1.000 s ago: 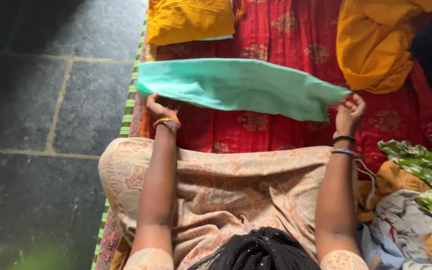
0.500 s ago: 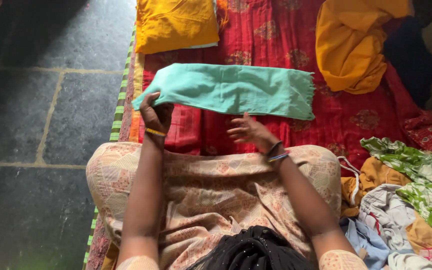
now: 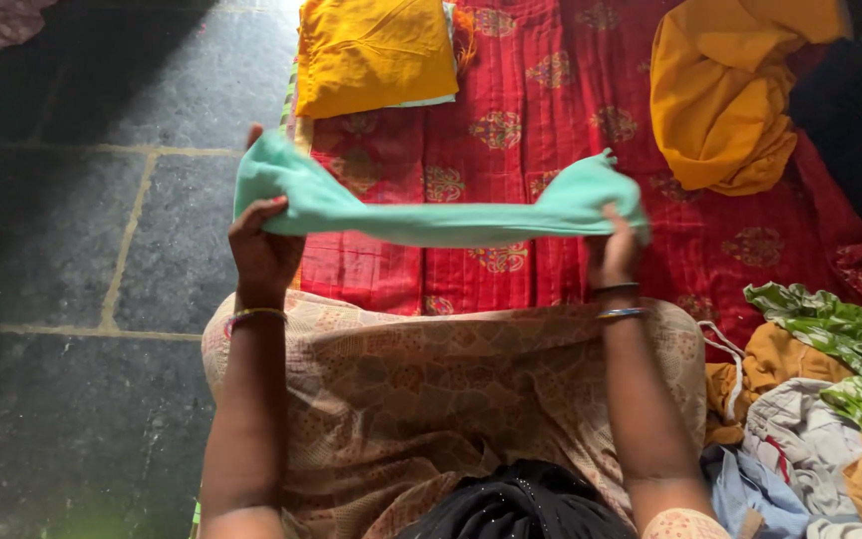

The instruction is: The person folds a yellow garment and then a light blue garment on a red patterned mat. They smooth and align the fabric, fold each item into a compact rectangle, and place the finished folds aside.

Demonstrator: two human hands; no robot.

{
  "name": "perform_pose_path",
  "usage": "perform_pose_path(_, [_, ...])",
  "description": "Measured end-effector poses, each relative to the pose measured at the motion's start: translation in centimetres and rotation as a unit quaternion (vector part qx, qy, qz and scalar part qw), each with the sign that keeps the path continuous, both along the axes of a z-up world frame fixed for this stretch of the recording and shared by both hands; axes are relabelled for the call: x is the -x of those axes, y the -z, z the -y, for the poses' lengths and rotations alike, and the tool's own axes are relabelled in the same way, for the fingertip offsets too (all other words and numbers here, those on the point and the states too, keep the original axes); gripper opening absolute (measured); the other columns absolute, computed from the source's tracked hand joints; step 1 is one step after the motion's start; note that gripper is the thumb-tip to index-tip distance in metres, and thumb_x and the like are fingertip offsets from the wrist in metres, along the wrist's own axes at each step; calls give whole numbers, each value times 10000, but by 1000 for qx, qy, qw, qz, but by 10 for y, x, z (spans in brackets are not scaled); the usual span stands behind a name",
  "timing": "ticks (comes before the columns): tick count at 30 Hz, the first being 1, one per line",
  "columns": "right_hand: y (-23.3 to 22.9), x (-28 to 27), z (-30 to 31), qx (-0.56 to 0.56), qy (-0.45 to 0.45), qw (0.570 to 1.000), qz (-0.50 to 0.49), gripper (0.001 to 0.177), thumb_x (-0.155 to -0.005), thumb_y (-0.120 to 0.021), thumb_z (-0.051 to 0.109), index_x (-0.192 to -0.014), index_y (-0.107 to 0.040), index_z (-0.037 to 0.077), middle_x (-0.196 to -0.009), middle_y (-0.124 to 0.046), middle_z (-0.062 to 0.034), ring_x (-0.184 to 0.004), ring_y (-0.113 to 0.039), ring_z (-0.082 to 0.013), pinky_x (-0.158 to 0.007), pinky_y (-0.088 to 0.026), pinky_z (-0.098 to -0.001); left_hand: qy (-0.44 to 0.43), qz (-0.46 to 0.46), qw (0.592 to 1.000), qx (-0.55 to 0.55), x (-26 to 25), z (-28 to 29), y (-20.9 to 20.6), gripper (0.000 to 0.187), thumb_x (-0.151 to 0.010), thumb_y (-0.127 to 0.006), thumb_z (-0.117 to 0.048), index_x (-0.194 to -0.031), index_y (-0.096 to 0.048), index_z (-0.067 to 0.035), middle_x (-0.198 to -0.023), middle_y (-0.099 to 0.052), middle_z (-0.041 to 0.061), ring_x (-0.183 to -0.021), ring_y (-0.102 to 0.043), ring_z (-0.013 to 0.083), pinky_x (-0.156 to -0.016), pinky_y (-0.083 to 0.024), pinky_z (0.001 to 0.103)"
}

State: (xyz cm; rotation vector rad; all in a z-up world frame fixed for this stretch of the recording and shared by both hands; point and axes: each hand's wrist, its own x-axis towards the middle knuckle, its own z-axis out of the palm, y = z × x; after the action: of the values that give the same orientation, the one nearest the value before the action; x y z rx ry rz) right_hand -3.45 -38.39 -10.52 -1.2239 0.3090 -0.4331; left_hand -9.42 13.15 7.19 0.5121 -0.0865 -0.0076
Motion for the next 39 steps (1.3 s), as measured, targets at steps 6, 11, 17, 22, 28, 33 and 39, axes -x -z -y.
perform_pose_path(6, [-64, 22, 66, -129, 27, 984, 116, 390, -888, -714, 58, -1273, -655, 82, -1200, -693, -34, -1130, -657, -198, -1011, -538, -359, 15, 111, 994, -7, -35, 6, -17, 861, -950, -550, 110, -1704, -262, -188, -1138, -632, 101, -1015, -663, 191, -1009, -568, 342])
perform_pose_path(11, [-35, 31, 143, -197, 52, 975, -83, 368, -784, -684, 79, -1148, -651, 121, -1135, -689, -19, -1135, -636, -234, -1045, -537, -405, -61, -10, 982, -178, -61, -13, 42, 743, -893, -490, 84, -1598, -381, -123, -1282, -632, 52, -1135, -649, 176, -1026, -552, 341])
perform_pose_path(17, [4, 31, 188, -147, 270, 925, -223, 247, -813, -708, 238, -1007, -584, 148, -1076, -583, 19, -1111, -507, -195, -967, -415, -426, -2, -357, 443, -822, -95, -65, 125, 654, -886, -684, -384, -1438, -494, -88, -1302, -623, 229, -1249, -575, 379, -1008, -428, 525])
perform_pose_path(22, [8, 27, 176, -177, 129, 952, -214, 283, -887, -698, 285, -1114, -591, 154, -1080, -623, -10, -1044, -563, -197, -919, -477, -394, -36, -308, 478, -822, -106, -64, 155, 821, -801, -753, -535, -1471, -498, -134, -1358, -645, 188, -1281, -599, 379, -1048, -463, 523])
perform_pose_path(28, [13, 19, 158, 25, 20, 966, -256, 364, -902, -691, 392, -1209, -584, 227, -1085, -604, 34, -1008, -538, -146, -839, -451, -368, -5, -330, 421, -845, -107, -45, 167, 989, -655, -889, -547, -1429, -442, -124, -1357, -588, 181, -1199, -587, 369, -951, -484, 527])
perform_pose_path(33, [28, 8, 153, 229, 52, 918, -320, 615, -876, -799, 434, -1322, -503, 132, -1191, -593, -1, -1131, -536, -186, -902, -427, -390, 8, -347, 469, -812, -109, -55, 177, 767, -727, -870, -554, -1241, -660, -26, -1192, -721, 184, -1105, -698, 336, -933, -544, 469])
perform_pose_path(39, [33, -9, 140, 396, -22, 841, -367, 652, -884, -856, 476, -1264, -671, -21, -1173, -673, -173, -1051, -679, -292, -887, -532, -471, -57, -236, 551, -798, -112, -57, 206, 474, -783, -846, -397, -1113, -746, -73, -1098, -738, 197, -1005, -708, 342, -875, -546, 455])
